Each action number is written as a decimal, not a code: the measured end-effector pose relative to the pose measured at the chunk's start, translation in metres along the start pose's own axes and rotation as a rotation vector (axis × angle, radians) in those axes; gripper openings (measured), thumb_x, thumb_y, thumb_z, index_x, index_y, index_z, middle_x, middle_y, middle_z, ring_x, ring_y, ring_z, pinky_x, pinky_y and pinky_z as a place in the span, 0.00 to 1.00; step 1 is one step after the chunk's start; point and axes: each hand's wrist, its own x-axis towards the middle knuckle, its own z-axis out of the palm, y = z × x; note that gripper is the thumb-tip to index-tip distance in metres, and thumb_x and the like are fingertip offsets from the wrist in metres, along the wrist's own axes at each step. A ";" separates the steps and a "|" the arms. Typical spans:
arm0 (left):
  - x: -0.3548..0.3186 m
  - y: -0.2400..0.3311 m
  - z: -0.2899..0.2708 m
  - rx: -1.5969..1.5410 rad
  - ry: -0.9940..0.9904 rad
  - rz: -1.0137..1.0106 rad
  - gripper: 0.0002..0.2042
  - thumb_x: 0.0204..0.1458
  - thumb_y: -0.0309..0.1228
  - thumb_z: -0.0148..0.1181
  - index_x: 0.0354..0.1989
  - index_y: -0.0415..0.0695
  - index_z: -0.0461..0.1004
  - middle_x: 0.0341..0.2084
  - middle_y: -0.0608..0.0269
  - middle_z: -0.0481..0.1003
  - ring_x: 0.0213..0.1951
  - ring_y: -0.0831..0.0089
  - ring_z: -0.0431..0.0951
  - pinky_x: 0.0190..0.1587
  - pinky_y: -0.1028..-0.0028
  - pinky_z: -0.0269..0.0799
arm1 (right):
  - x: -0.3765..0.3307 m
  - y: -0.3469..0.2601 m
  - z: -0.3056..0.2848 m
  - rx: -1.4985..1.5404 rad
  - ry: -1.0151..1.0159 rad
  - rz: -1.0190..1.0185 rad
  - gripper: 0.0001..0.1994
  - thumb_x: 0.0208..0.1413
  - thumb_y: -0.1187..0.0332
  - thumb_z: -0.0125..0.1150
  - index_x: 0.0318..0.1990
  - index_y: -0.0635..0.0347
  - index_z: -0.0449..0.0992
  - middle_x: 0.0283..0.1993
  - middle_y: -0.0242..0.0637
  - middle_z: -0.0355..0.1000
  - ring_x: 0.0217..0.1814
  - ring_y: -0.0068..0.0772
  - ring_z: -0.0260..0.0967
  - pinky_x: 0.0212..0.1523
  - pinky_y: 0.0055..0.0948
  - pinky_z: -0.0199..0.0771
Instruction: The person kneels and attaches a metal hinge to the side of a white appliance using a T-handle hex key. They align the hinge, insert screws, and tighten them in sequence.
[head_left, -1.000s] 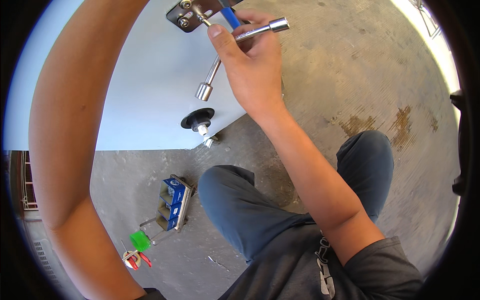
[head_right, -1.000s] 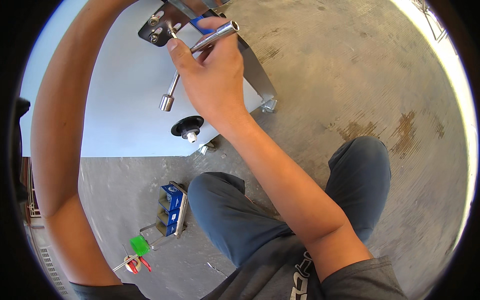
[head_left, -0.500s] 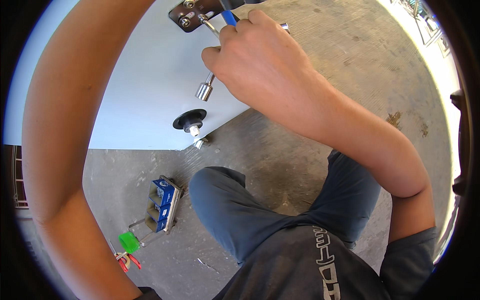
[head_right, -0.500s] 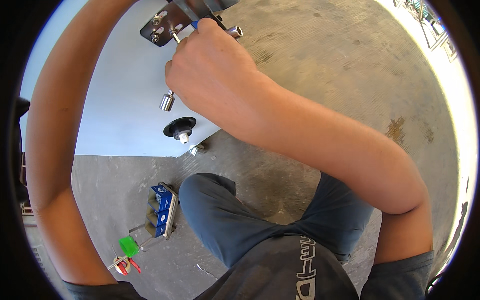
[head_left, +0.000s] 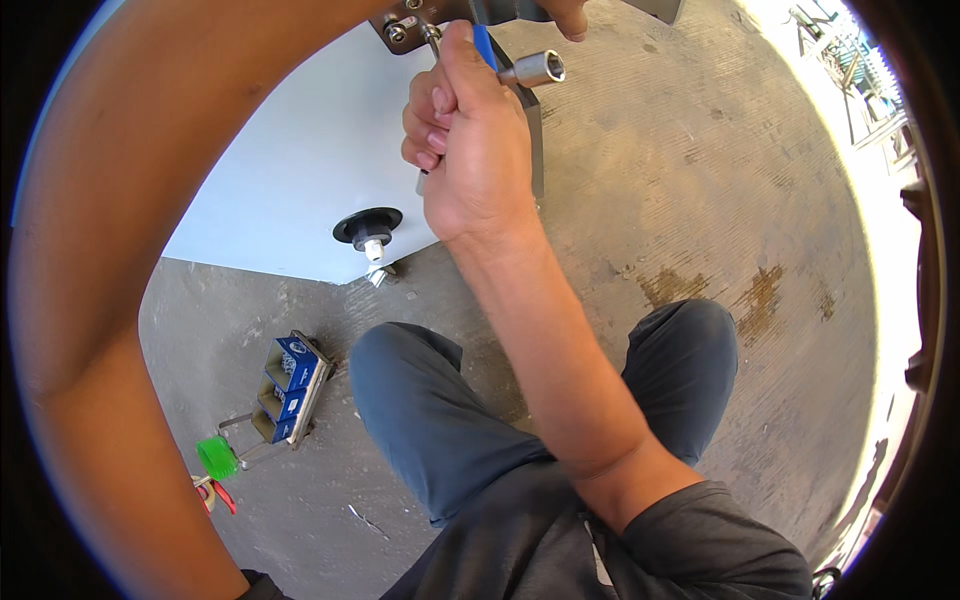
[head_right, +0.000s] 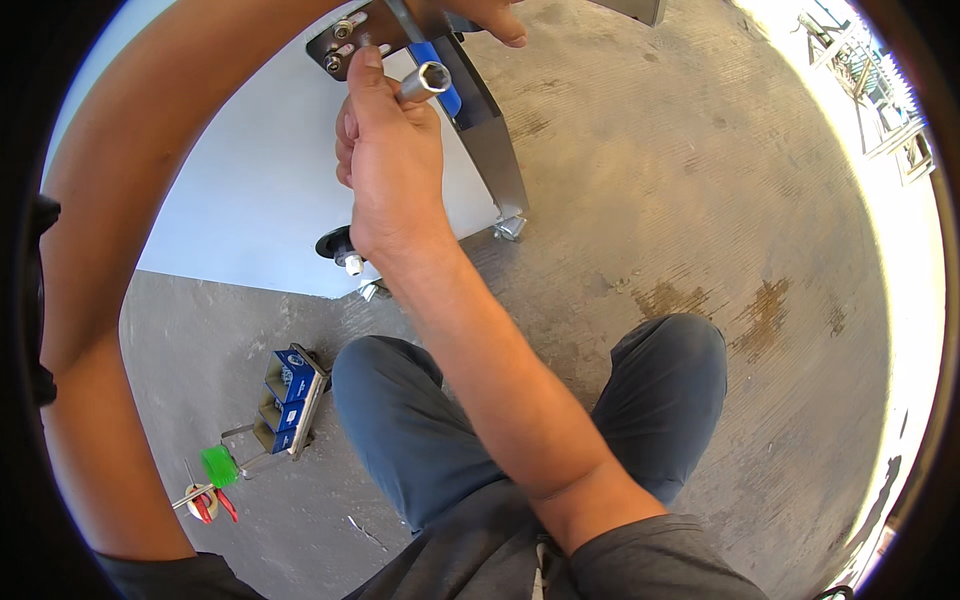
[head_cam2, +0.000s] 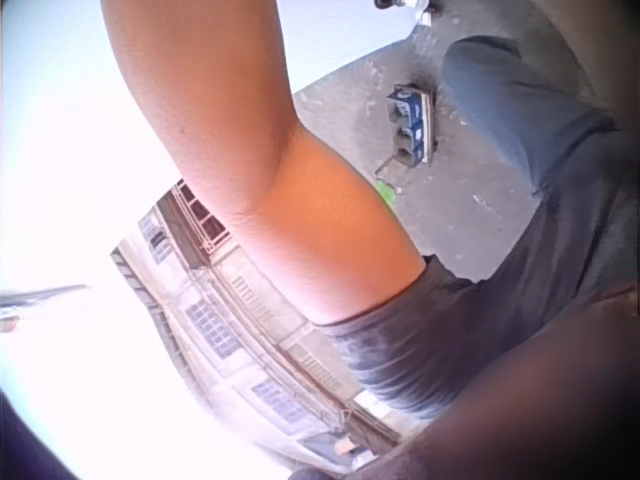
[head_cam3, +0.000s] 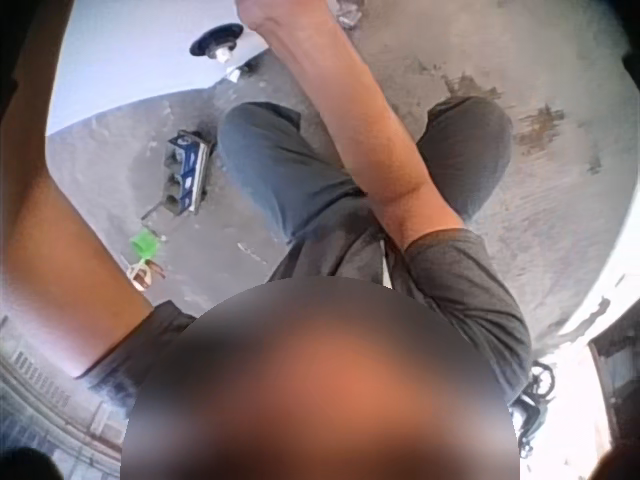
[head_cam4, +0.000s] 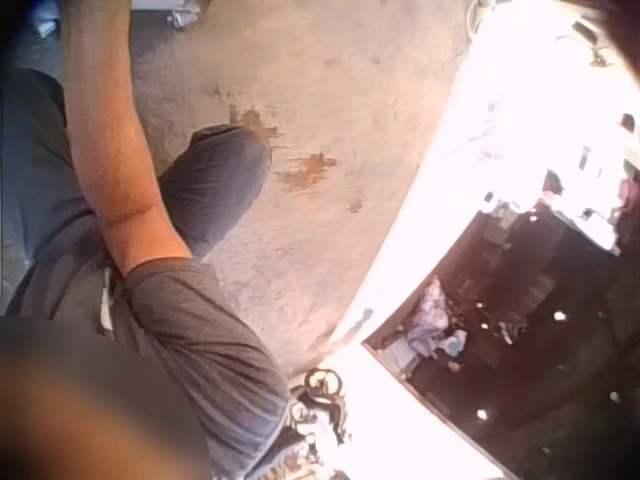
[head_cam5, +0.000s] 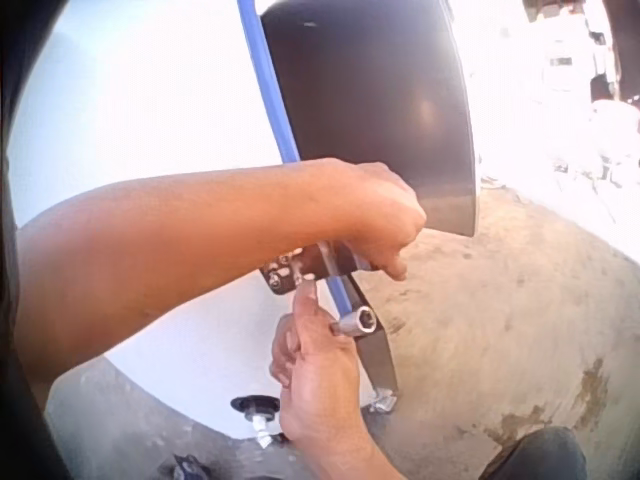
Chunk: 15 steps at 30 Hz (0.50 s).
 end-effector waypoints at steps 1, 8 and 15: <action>-0.002 0.000 -0.001 -0.016 0.003 -0.021 0.23 0.58 0.50 0.65 0.36 0.38 0.86 0.37 0.50 0.85 0.45 0.53 0.84 0.49 0.59 0.79 | 0.001 0.004 0.000 0.066 0.002 -0.001 0.25 0.69 0.47 0.58 0.23 0.46 0.58 0.21 0.21 0.53 0.22 0.17 0.47 0.23 0.23 0.50; -0.051 0.002 0.028 -0.300 0.603 -0.185 0.22 0.61 0.48 0.61 0.51 0.41 0.81 0.46 0.47 0.82 0.49 0.55 0.82 0.51 0.59 0.76 | 0.010 -0.023 -0.035 -0.285 -0.282 0.066 0.21 0.65 0.49 0.66 0.48 0.57 0.70 0.35 0.31 0.69 0.35 0.27 0.68 0.41 0.30 0.75; -0.111 0.138 0.156 -1.074 1.399 -0.999 0.14 0.70 0.38 0.56 0.49 0.37 0.74 0.27 0.70 0.74 0.26 0.84 0.69 0.29 0.77 0.66 | 0.016 -0.065 -0.035 -1.411 -0.089 -1.190 0.42 0.38 0.52 0.86 0.61 0.55 0.70 0.52 0.39 0.71 0.52 0.40 0.69 0.55 0.40 0.71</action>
